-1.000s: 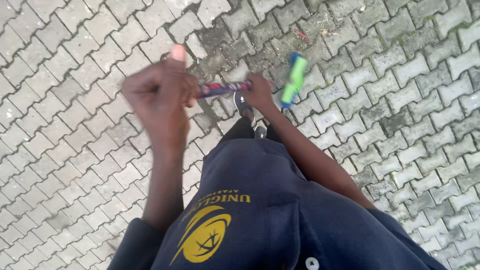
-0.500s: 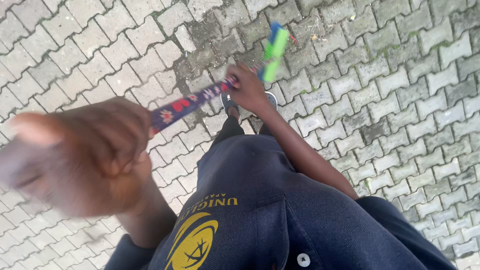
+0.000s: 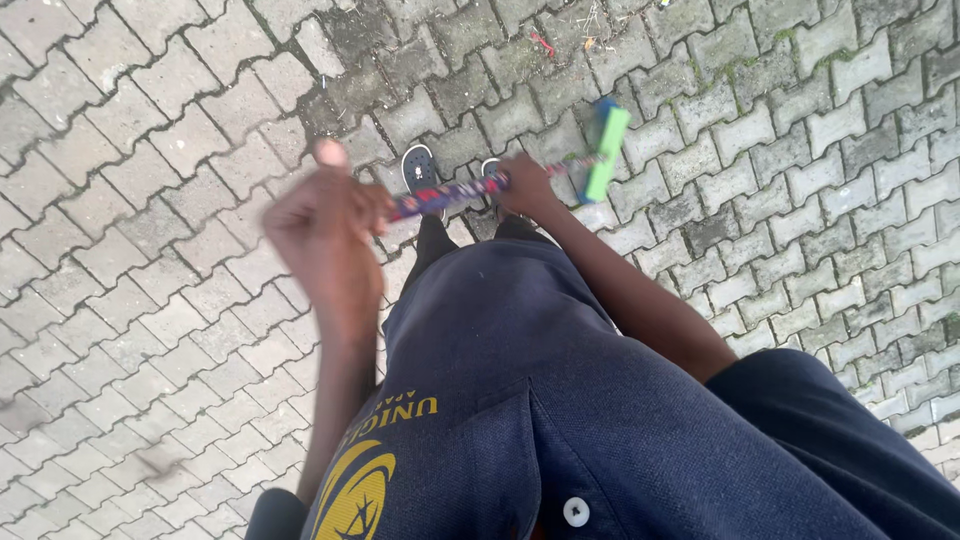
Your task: The person sweeps debris across a paved outdoor area using a long-handled broom.
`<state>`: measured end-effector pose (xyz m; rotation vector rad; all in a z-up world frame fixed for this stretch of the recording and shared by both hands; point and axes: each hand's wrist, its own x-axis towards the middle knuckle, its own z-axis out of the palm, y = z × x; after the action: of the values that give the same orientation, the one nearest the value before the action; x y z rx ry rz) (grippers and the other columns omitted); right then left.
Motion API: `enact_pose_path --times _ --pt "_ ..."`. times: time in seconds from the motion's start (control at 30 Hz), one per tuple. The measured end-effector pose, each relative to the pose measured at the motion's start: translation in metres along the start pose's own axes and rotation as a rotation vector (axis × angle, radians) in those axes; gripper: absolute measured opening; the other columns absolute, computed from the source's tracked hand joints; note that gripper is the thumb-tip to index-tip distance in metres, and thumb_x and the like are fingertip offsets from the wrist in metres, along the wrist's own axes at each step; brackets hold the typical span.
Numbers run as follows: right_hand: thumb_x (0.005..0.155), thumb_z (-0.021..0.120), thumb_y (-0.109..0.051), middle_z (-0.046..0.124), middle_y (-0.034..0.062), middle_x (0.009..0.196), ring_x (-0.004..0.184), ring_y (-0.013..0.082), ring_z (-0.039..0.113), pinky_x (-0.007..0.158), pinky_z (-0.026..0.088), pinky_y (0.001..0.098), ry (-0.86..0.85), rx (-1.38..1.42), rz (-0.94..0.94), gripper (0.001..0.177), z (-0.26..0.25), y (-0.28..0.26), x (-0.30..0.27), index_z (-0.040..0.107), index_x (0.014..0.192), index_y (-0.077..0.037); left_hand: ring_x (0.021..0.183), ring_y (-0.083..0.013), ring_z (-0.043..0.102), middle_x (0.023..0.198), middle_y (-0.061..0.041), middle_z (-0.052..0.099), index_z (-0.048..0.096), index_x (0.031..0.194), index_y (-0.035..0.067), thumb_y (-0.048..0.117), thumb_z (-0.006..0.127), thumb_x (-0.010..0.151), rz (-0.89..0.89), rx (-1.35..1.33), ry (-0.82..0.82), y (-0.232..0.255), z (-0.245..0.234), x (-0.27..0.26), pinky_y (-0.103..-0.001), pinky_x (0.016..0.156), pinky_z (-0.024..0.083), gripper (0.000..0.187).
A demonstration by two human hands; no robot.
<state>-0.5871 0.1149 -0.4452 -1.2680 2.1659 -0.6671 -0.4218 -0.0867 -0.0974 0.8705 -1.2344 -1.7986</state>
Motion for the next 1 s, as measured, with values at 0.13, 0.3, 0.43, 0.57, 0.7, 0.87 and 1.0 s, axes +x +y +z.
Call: enact_pose_path --times 0.13,0.3,0.43,0.57,0.7,0.87,1.0 --pt "0.077 0.074 -0.012 0.062 0.0125 0.092 0.095 0.0370 0.063 0.078 0.051 0.0481 0.157 0.084 -0.054 0.017 -0.003 -0.059 0.081 0.061 0.089 -0.012 0.038 -0.0145 0.038 0.052 -0.007 0.042 0.050 0.066 -0.003 0.008 0.057 0.113 0.267 -0.016 -0.058 0.051 0.008 0.017 -0.032 0.040 0.032 0.049" --pt "0.083 0.078 -0.010 0.059 0.0082 0.090 0.085 0.0310 0.063 0.074 0.049 0.0449 0.179 0.330 -0.146 0.025 -0.068 -0.141 0.116 0.055 0.091 -0.010 0.036 -0.0110 0.030 0.045 -0.006 0.032 0.034 0.062 0.002 0.013 0.052 0.119 0.429 0.024 -0.070 0.107 0.035 -0.004 -0.031 0.040 0.022 0.060" --pt "0.080 0.078 -0.005 0.057 0.0076 0.094 0.084 0.0283 0.063 0.070 0.048 0.0421 0.133 0.318 -0.191 0.031 -0.099 -0.171 0.109 0.052 0.095 -0.009 0.034 -0.0105 0.029 0.044 -0.005 0.029 0.030 0.058 0.005 0.017 0.050 0.118 0.519 -0.002 -0.076 0.131 0.022 -0.007 -0.032 0.039 0.022 0.064" --pt "0.075 0.081 -0.007 0.060 0.0081 0.098 0.084 0.0303 0.065 0.069 0.050 0.0420 0.202 0.243 -0.205 0.034 -0.085 -0.137 0.071 0.054 0.096 -0.010 0.036 -0.0123 0.036 0.048 -0.005 0.036 0.039 0.061 0.004 0.008 0.057 0.109 0.502 -0.010 -0.016 0.104 -0.005 0.017 -0.033 0.038 0.032 0.051" --pt "0.074 0.083 -0.025 0.064 0.0132 0.090 0.082 0.0361 0.066 0.069 0.051 0.0478 0.061 -0.030 0.107 0.025 -0.043 -0.061 0.020 0.064 0.082 -0.013 0.037 -0.0142 0.042 0.050 -0.005 0.042 0.049 0.060 0.002 0.009 0.057 0.109 0.148 -0.036 0.056 0.043 -0.010 0.009 -0.034 0.044 0.041 0.050" --pt "0.072 0.078 -0.022 0.064 0.0155 0.090 0.084 0.0378 0.065 0.071 0.052 0.0490 -0.037 -0.026 0.158 0.016 0.000 -0.009 -0.017 0.067 0.080 -0.014 0.043 -0.0113 0.043 0.051 -0.003 0.044 0.048 0.056 0.004 0.010 0.057 0.110 -0.087 -0.040 0.090 0.011 -0.006 -0.009 -0.033 0.050 0.042 0.054" --pt "0.077 0.075 -0.016 0.062 0.0168 0.092 0.090 0.0377 0.064 0.075 0.052 0.0488 -0.036 0.035 -0.037 0.018 0.025 -0.042 0.027 0.062 0.087 -0.010 0.048 -0.0144 0.046 0.058 -0.007 0.050 0.052 0.065 -0.002 0.007 0.059 0.110 0.106 0.064 0.071 0.044 -0.023 -0.006 -0.034 0.049 0.042 0.046"
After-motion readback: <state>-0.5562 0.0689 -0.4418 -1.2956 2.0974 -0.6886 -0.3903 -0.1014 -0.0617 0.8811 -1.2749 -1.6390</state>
